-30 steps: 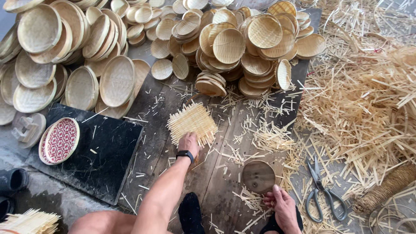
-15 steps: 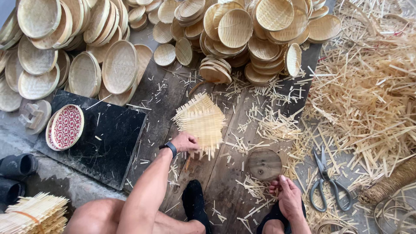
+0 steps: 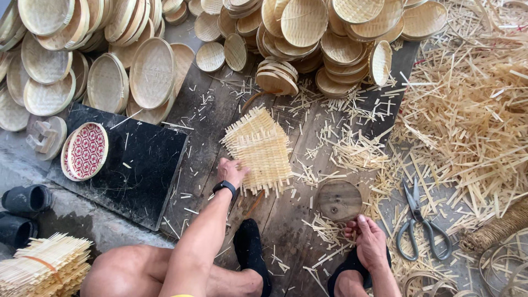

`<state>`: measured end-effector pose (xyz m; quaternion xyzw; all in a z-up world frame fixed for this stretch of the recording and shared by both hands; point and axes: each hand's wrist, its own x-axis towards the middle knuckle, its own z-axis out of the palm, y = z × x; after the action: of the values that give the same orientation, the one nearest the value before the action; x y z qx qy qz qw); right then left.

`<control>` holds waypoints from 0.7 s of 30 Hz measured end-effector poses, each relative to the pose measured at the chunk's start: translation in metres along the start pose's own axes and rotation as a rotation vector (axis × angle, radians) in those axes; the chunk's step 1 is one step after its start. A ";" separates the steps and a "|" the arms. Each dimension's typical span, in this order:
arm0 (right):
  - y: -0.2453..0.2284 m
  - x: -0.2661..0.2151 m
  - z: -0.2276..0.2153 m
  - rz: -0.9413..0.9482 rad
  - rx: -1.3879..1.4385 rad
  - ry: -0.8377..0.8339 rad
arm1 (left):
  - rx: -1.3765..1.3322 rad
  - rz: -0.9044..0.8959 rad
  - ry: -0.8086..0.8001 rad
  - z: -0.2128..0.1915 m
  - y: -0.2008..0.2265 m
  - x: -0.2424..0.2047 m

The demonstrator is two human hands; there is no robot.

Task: The person trims bamboo strips with scissors and fits a woven bamboo square into a circular frame to form a basket base.

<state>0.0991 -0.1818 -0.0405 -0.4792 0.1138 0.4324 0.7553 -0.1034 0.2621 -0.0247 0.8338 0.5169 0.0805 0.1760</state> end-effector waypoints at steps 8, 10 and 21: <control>0.000 -0.001 0.002 -0.004 -0.044 0.014 | -0.117 -0.302 0.002 0.038 0.007 -0.015; 0.000 0.000 0.002 -0.014 -0.044 0.006 | -0.229 -0.453 -0.049 0.048 0.006 -0.018; -0.010 -0.009 0.012 -0.185 -0.266 0.163 | -1.244 -0.149 0.210 -0.048 0.099 -0.038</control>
<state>0.0980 -0.1789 -0.0228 -0.6168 0.0720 0.3321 0.7100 -0.0528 0.1987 0.0594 0.5251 0.4447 0.4347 0.5810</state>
